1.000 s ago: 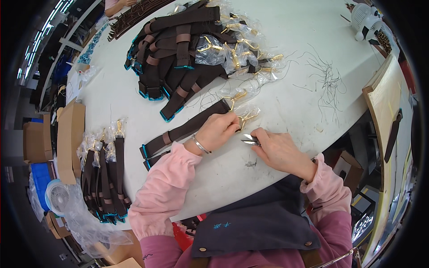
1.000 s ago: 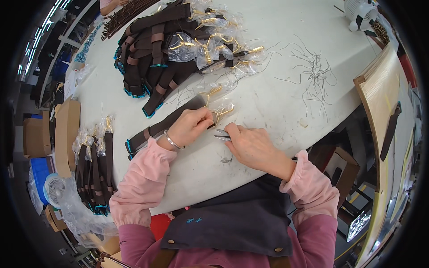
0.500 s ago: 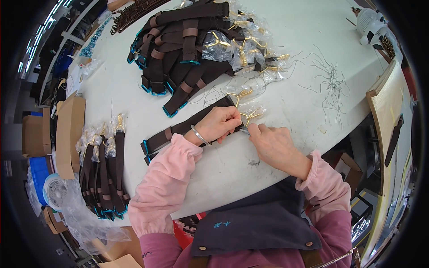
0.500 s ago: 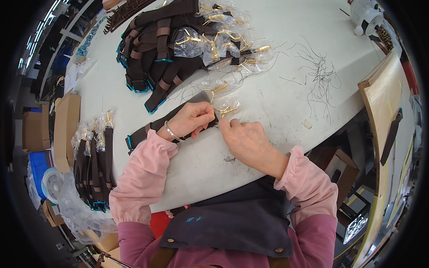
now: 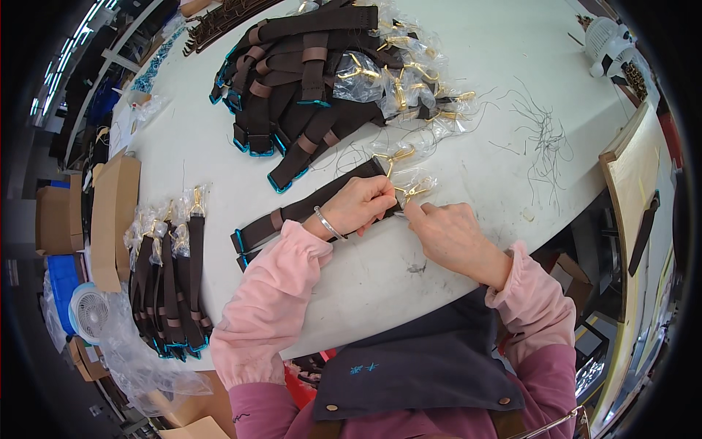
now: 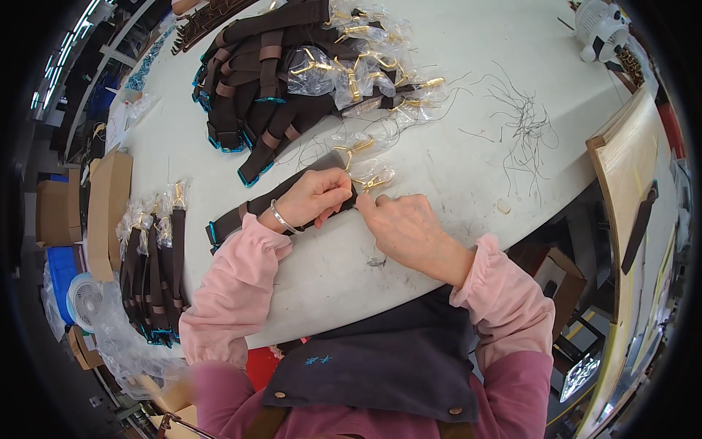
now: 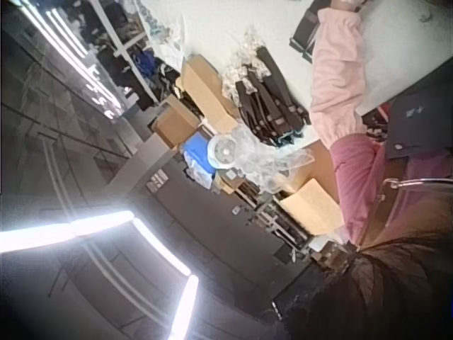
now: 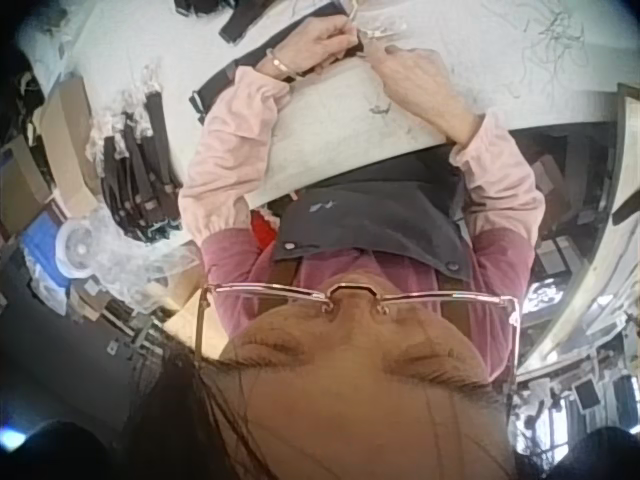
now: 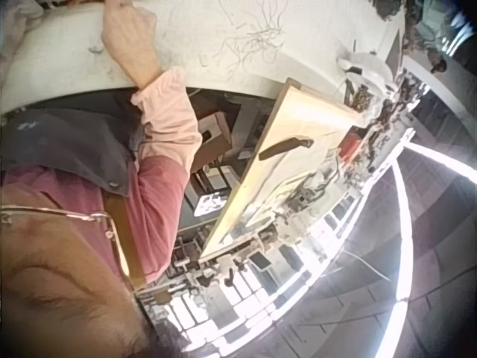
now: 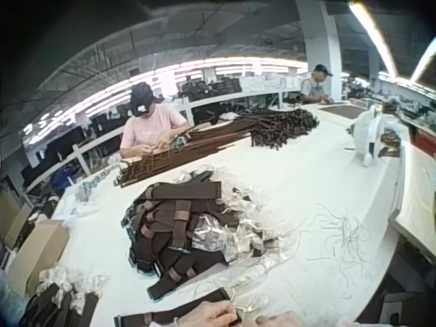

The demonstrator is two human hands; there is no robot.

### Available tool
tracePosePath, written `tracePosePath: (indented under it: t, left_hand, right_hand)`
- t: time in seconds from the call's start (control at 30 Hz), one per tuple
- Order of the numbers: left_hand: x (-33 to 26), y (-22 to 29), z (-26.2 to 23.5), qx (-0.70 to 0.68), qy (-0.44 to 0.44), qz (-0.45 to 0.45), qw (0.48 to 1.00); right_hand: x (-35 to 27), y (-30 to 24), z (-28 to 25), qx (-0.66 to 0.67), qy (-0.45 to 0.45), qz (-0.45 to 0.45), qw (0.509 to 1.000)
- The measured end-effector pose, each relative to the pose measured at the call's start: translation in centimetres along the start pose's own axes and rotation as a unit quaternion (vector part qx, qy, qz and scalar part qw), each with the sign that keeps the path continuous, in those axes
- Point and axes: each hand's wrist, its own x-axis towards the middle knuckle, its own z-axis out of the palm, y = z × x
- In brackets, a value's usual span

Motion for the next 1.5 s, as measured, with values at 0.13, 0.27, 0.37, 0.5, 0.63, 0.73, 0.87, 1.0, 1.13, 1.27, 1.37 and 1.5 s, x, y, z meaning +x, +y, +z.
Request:
tracePosePath:
  t: [0.13,0.27,0.37,0.5,0.63,0.73,0.87,1.0,1.13,1.27,1.37,1.5]
  left_hand:
    - [-0.1,-0.2,0.1,-0.013,0.005,-0.001,1.000]
    - [0.0,-0.4,0.0,-0.014,0.004,0.008,1.000]
    - [0.1,-0.5,0.1,-0.019,0.008,0.013,1.000]
    - [0.1,-0.4,0.1,-0.020,0.007,0.011,1.000]
    - [0.0,-0.4,0.1,-0.033,0.014,0.005,0.999]
    - [-0.3,-0.8,0.2,-0.088,0.027,0.020,0.996]
    - [-1.0,-0.6,0.6,0.028,0.101,0.083,0.991]
    - [-1.0,-1.0,1.0,0.196,0.220,0.225,0.929]
    - [-1.6,-1.6,2.1,0.176,0.229,0.149,0.946]
    - [-1.6,-2.5,3.3,0.201,0.289,0.191,0.916]
    - [-1.6,-2.6,3.7,0.189,0.309,0.219,0.906]
    - [-2.0,-2.5,3.6,0.127,0.299,0.188,0.927]
  right_hand:
    - [-0.2,-0.1,0.2,0.044,0.019,0.017,0.999]
    - [-0.2,-0.2,0.4,0.057,0.019,0.026,0.998]
    - [-0.1,-0.3,0.6,0.053,0.019,0.021,0.998]
    - [0.0,-0.2,0.7,0.045,0.009,0.018,0.999]
    - [0.0,-0.2,0.7,0.033,-0.006,0.003,0.999]
    - [0.1,-0.3,-0.9,0.059,-0.020,-0.002,0.998]
    - [1.3,1.3,-2.9,0.059,0.060,0.028,0.996]
    - [1.6,2.9,-3.2,0.020,-0.012,0.008,1.000]
    - [1.1,2.1,-5.2,0.056,-0.150,-0.018,0.987]
    - [2.2,2.6,-5.3,0.078,-0.091,-0.040,0.992]
    - [3.7,3.5,-4.8,0.061,-0.095,-0.077,0.991]
    - [6.4,4.1,-4.3,0.113,-0.190,-0.093,0.971]
